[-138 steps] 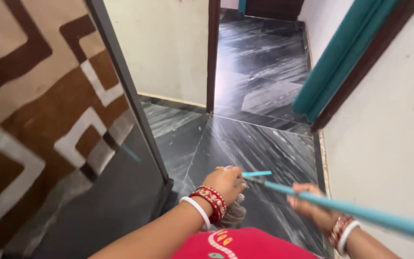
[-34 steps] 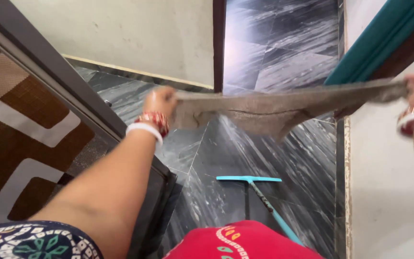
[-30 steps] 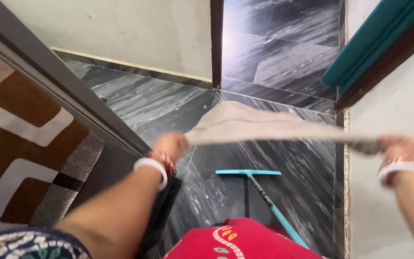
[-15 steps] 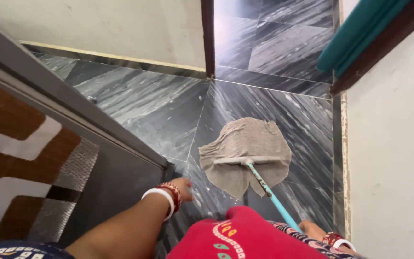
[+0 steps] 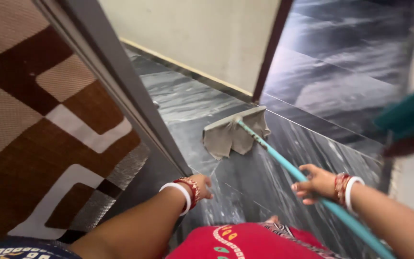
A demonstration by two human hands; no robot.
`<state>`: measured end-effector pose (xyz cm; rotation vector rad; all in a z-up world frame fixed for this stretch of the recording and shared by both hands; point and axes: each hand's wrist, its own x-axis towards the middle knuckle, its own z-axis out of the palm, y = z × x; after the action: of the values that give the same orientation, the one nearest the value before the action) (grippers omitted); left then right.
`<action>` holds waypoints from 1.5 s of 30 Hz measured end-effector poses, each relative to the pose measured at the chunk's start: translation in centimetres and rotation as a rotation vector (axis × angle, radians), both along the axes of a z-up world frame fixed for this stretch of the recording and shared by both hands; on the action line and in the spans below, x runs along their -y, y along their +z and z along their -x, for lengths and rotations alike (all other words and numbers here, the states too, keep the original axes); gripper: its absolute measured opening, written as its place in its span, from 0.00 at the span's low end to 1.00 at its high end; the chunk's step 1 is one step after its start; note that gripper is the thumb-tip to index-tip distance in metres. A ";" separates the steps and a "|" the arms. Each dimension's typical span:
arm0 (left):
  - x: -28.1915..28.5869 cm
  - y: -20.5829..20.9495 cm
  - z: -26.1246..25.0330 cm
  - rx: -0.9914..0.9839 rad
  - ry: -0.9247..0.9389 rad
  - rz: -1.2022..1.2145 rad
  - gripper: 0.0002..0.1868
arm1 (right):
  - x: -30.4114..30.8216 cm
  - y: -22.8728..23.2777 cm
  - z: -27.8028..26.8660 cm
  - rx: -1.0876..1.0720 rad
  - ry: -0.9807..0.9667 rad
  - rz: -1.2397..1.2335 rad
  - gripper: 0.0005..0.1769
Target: Mopping the floor with a mop and bucket of water.
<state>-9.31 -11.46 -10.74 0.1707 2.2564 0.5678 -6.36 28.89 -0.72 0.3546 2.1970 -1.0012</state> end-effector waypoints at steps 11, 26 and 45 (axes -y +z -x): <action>-9.1 7.6 16.2 -0.154 0.062 -0.038 0.32 | -10.5 4.1 14.9 0.445 -0.281 0.245 0.21; -20.2 21.2 36.2 -0.854 -0.077 -0.461 0.67 | 3.0 2.6 52.5 0.285 0.438 0.172 0.19; 7.5 24.5 71.9 -1.274 0.421 -0.369 0.15 | 34.8 12.4 88.7 0.092 0.316 0.471 0.13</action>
<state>-81.19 -18.97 13.76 0.2975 3.4165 1.3825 -95.03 -5.94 11.71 -0.1556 1.7903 -1.2464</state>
